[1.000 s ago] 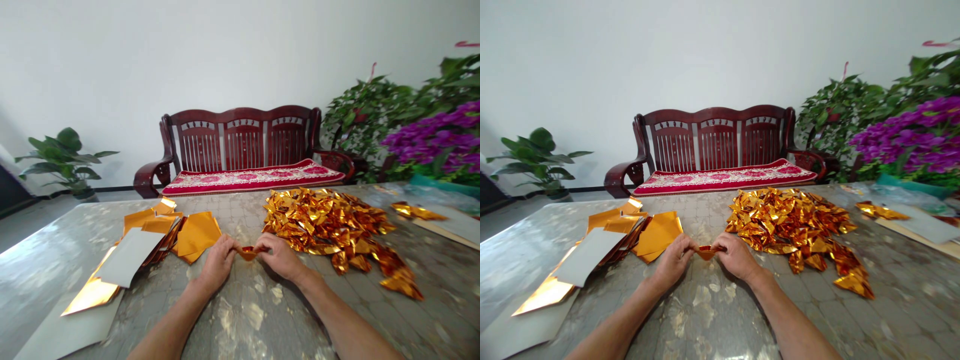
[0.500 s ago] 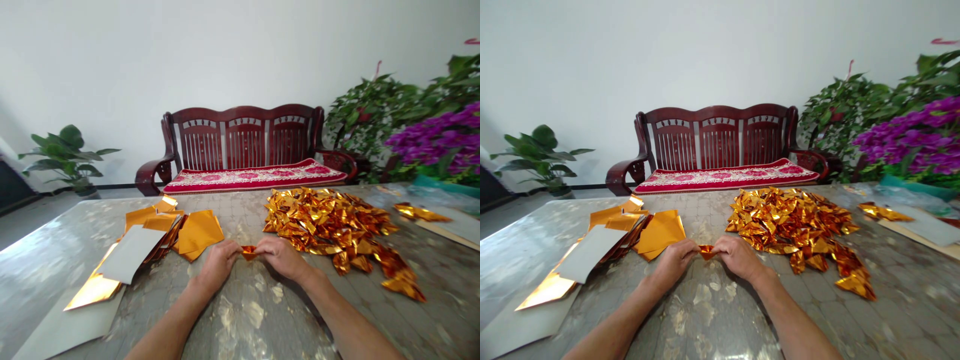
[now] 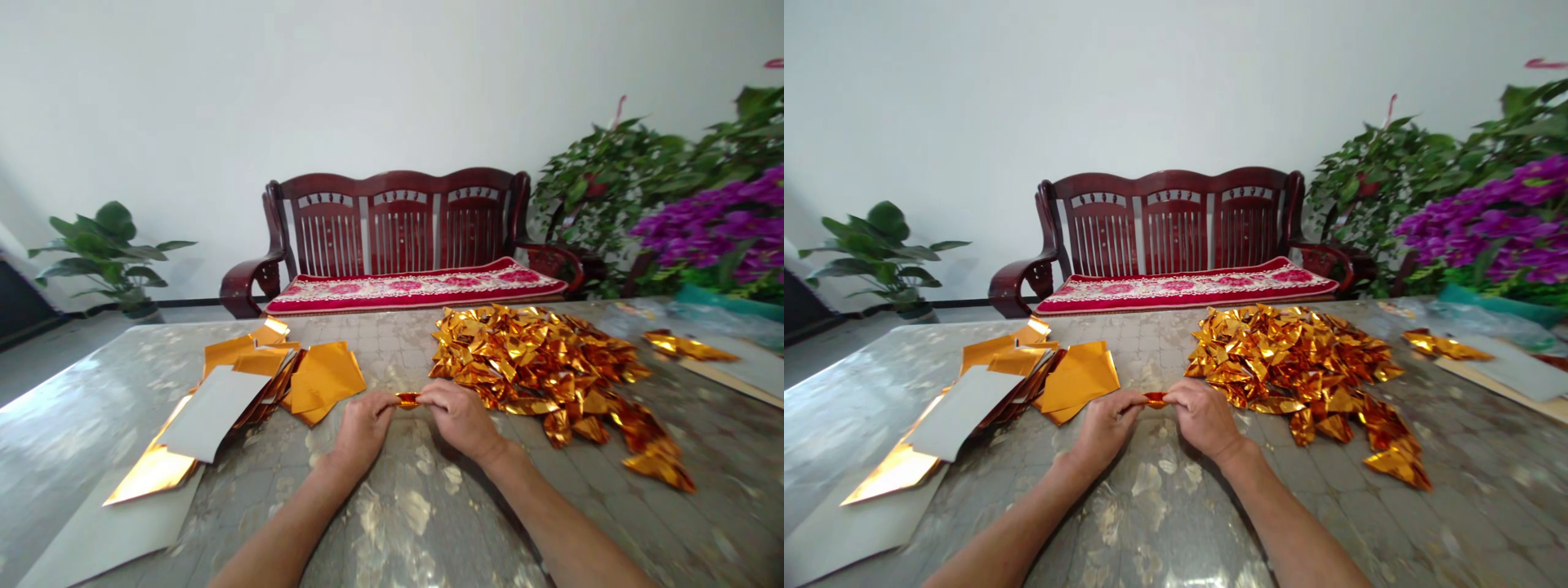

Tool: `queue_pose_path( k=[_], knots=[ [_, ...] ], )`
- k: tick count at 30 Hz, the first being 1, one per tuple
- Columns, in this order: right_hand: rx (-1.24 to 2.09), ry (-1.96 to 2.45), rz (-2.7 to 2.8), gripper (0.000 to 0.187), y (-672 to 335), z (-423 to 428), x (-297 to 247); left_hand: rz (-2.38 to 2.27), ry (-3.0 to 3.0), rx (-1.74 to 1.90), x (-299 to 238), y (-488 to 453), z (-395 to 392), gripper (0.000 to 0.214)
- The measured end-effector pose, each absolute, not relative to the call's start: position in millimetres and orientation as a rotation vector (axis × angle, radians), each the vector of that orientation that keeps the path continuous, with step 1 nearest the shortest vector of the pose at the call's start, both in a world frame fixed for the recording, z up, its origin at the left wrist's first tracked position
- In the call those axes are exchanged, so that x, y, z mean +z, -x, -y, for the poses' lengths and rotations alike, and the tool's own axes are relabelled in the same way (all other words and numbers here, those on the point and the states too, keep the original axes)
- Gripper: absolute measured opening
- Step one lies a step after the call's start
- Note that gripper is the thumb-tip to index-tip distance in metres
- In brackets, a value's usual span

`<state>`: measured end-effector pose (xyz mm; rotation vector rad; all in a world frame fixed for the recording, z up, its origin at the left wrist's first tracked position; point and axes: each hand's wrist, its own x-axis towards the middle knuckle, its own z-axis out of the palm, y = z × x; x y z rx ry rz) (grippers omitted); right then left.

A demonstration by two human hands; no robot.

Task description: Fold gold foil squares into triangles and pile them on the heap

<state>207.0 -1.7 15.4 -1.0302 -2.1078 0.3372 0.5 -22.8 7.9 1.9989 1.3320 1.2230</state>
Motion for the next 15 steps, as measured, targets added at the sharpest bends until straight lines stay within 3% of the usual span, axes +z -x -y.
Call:
queue_pose_path(
  k=[4,15],
  knots=[
    [0.404,1.084,2.049,0.021,-199.2,7.2,21.5,-1.396,-1.989,1.232,15.5,-5.8,26.2,0.021],
    [0.382,1.279,1.843,0.016,-178.7,13.5,18.0,-1.529,-1.897,1.335,6.7,-11.4,24.7,0.008]
  ],
)
